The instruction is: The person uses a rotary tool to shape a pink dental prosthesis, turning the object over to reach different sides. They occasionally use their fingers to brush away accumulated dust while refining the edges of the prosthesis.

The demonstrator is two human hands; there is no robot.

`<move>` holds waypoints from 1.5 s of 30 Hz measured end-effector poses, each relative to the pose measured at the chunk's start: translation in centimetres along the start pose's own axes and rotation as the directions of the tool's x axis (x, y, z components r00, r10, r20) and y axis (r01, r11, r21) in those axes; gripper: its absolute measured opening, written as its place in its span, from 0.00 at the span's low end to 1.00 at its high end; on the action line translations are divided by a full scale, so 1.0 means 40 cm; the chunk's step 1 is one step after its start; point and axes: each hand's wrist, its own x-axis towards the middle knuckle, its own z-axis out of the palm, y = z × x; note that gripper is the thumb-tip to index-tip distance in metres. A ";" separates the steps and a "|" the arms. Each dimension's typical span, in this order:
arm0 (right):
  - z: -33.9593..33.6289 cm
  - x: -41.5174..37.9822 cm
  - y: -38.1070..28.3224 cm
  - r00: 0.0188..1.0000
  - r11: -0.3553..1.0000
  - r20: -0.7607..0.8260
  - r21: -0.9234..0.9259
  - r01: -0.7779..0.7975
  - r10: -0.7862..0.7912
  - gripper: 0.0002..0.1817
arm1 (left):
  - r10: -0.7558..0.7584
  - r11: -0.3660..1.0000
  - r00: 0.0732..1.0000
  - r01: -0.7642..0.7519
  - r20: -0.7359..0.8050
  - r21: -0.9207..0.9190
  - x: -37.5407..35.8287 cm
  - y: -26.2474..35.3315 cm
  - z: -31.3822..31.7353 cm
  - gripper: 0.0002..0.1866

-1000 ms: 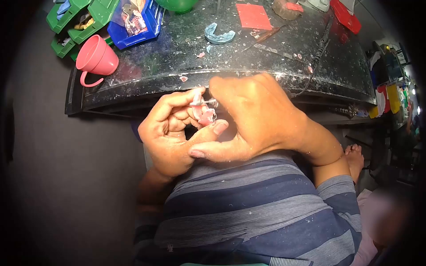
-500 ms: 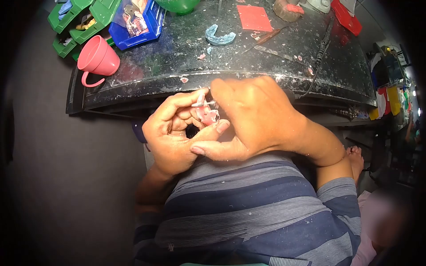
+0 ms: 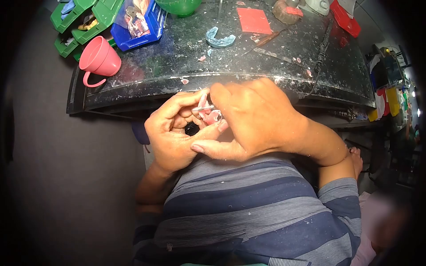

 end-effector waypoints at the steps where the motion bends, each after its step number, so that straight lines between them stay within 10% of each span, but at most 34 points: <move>1: 0.001 -0.001 0.000 1.000 1.000 0.005 -0.009 0.018 -0.018 0.37 | -0.005 1.000 1.000 0.005 0.008 0.013 0.000 0.001 -0.001 0.27; 45: -0.023 0.017 0.003 0.991 0.997 0.112 0.004 -0.078 0.077 0.40 | -0.046 0.991 0.998 0.042 -0.029 -0.124 -0.001 -0.009 0.003 0.26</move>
